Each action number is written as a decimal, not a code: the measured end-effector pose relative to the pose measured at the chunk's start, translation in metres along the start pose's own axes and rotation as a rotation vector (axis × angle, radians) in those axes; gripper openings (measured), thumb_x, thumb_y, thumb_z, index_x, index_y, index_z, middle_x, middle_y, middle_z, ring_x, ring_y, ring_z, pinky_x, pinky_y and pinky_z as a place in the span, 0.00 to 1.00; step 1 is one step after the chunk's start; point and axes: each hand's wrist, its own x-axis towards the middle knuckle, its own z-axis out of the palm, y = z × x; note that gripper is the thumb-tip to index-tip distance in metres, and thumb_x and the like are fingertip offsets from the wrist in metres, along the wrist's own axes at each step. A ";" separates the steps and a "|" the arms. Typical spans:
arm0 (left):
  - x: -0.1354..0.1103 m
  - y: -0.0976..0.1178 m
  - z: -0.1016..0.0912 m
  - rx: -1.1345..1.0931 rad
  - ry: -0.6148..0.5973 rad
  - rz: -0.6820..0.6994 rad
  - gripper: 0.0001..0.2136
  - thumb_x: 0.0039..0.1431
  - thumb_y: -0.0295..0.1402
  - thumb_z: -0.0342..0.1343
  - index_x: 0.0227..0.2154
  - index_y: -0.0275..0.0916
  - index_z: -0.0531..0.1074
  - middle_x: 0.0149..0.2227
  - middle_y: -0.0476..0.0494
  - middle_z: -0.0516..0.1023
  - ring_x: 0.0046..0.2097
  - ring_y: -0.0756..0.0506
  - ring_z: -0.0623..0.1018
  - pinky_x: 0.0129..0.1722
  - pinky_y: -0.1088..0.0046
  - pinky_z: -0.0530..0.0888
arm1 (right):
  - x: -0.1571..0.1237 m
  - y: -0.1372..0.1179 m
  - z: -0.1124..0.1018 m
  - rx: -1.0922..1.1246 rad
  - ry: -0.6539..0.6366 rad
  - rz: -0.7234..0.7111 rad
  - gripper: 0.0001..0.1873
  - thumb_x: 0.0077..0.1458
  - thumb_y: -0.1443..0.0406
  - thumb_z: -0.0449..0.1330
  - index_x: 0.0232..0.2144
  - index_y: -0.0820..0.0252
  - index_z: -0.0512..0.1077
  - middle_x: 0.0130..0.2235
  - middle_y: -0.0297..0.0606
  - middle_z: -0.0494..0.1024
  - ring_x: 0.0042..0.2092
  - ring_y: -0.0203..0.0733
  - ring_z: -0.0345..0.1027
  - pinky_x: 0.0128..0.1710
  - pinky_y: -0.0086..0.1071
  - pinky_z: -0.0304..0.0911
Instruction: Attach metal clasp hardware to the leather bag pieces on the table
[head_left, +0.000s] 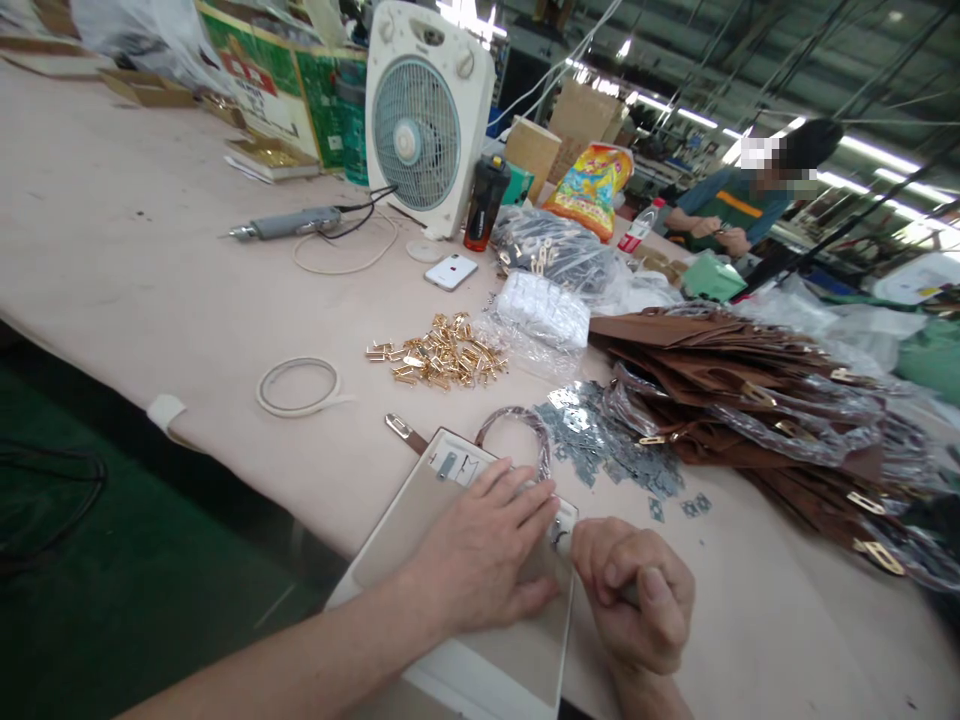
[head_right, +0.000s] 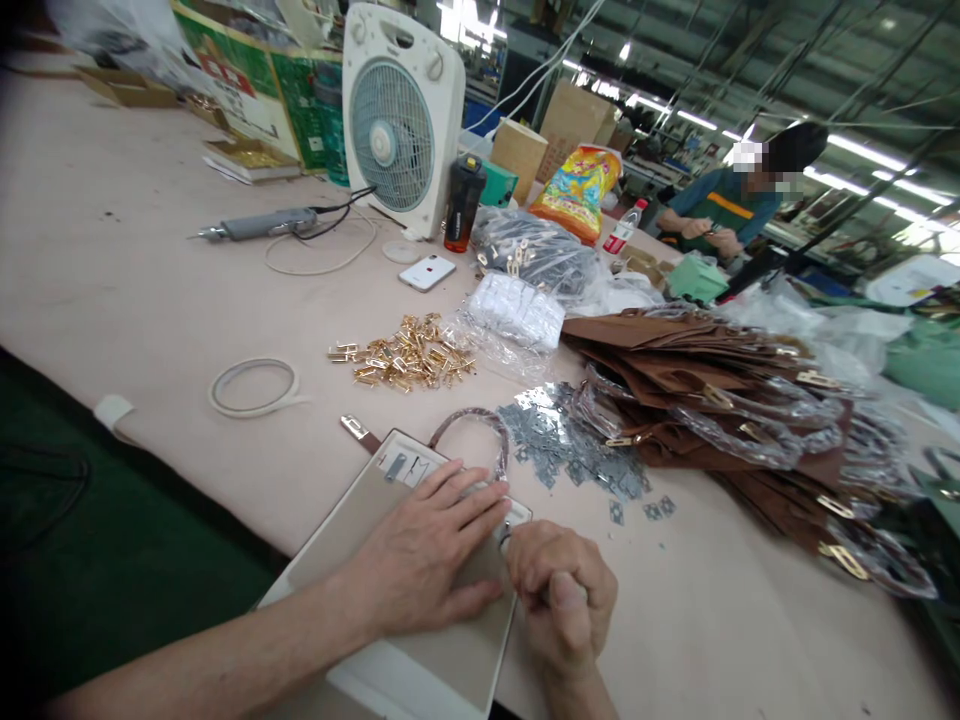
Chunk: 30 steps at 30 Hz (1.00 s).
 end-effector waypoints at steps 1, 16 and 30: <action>0.000 0.000 0.001 0.000 0.010 0.000 0.32 0.69 0.55 0.51 0.65 0.35 0.66 0.69 0.40 0.67 0.70 0.36 0.62 0.74 0.55 0.48 | -0.001 0.001 0.001 -0.026 -0.022 -0.011 0.16 0.69 0.61 0.54 0.30 0.58 0.74 0.19 0.29 0.62 0.21 0.36 0.56 0.24 0.33 0.56; 0.002 0.002 0.002 -0.009 -0.018 0.000 0.33 0.67 0.55 0.52 0.65 0.36 0.66 0.69 0.39 0.67 0.70 0.35 0.62 0.74 0.53 0.47 | 0.019 0.025 0.005 -0.007 0.169 0.144 0.15 0.69 0.61 0.55 0.28 0.57 0.71 0.19 0.27 0.60 0.18 0.32 0.51 0.18 0.26 0.51; -0.001 0.001 -0.001 0.031 -0.005 0.000 0.34 0.68 0.56 0.50 0.66 0.35 0.66 0.69 0.38 0.66 0.70 0.35 0.62 0.74 0.54 0.48 | 0.024 0.002 0.010 0.004 0.295 0.128 0.18 0.67 0.62 0.58 0.23 0.58 0.67 0.18 0.25 0.59 0.16 0.30 0.50 0.16 0.23 0.49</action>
